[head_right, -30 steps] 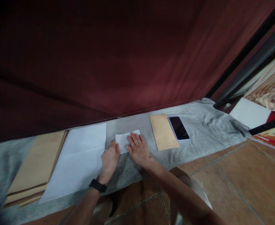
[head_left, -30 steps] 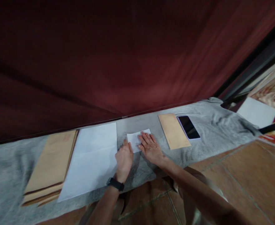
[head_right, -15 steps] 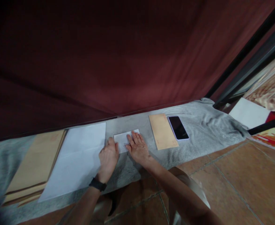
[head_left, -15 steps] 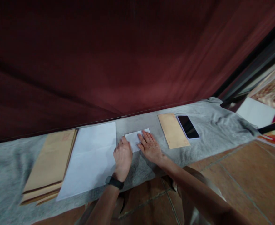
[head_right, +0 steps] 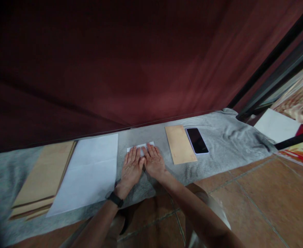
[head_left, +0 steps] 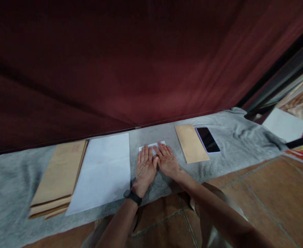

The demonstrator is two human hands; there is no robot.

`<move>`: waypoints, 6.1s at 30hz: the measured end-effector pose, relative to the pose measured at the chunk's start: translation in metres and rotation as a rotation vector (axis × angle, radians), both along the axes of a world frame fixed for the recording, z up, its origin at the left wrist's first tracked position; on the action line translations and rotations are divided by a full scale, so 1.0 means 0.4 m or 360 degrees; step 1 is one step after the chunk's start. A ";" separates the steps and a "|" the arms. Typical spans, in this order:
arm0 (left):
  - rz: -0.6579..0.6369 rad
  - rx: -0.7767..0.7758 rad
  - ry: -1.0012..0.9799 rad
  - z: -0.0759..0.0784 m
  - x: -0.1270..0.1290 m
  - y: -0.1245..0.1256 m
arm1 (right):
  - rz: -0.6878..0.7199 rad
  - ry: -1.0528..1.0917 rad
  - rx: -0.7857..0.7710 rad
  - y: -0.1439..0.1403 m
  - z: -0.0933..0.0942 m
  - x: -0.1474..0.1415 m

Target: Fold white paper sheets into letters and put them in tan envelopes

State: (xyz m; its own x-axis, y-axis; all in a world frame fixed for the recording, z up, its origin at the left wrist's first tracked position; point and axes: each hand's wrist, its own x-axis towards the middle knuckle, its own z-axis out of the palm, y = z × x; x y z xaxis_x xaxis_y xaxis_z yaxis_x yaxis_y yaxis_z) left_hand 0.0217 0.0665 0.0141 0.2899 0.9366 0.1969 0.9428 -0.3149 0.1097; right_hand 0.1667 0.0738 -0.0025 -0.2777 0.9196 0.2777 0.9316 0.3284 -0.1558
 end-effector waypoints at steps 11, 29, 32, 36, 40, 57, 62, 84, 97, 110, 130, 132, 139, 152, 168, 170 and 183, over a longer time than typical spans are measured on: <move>0.0204 0.0048 -0.0020 -0.014 -0.009 0.002 | -0.0215 -0.0019 0.0007 0.023 -0.010 0.059; 0.0330 0.0104 -0.0092 -0.012 -0.020 0.004 | 0.0145 0.0106 -0.0016 0.006 0.051 0.051; 0.0335 0.0098 -0.0055 -0.006 -0.018 0.003 | 0.0301 0.0074 -0.0051 -0.006 0.035 0.032; 0.0331 0.0099 -0.0057 -0.008 -0.017 0.004 | 0.0195 0.0030 -0.0014 -0.006 0.004 0.033; 0.0326 0.0088 -0.0082 -0.013 -0.025 0.006 | 0.0040 -0.0002 0.0009 0.004 0.002 0.050; -0.0072 0.0027 -0.0068 -0.016 0.048 -0.001 | -0.0104 -0.0026 -0.0017 0.011 0.007 0.058; 0.0037 0.0041 -0.0034 -0.017 0.020 0.004 | -0.0176 -0.0008 -0.0014 0.022 -0.002 0.071; 0.0285 0.0055 -0.0025 -0.012 -0.025 0.008 | -0.0378 0.0206 -0.0196 0.028 0.059 0.090; 0.0281 -0.0019 -0.0140 0.027 -0.017 0.007 | -0.0489 0.1209 -0.0648 0.058 0.083 0.086; -0.0062 -0.1092 -0.2839 0.135 0.048 -0.024 | 0.0315 0.0640 0.0649 -0.034 0.200 0.088; 0.0502 -0.0813 -0.1891 0.073 -0.061 0.035 | -0.0414 0.1363 -0.0545 0.064 0.032 0.098; 0.0524 -0.0696 -0.1568 0.070 -0.064 0.039 | -0.0409 0.1127 -0.0447 0.056 0.039 0.100; 0.0564 -0.0691 -0.0897 0.086 -0.061 0.039 | -0.0419 0.0512 -0.0235 0.040 0.064 0.097; 0.0590 -0.0615 -0.0869 0.093 -0.052 0.045 | 0.0270 0.0241 -0.0032 -0.047 0.039 -0.003; 0.0593 -0.0388 -0.0621 0.084 -0.032 0.036 | -0.0076 0.0141 0.0084 -0.060 -0.003 0.003; 0.0608 -0.0374 -0.0621 0.084 -0.031 0.039 | -0.0097 0.0132 0.0074 -0.060 -0.006 0.006; -0.0153 -0.0186 -0.0729 0.030 0.057 -0.035 | -0.0093 0.0004 -0.0102 -0.062 0.013 0.009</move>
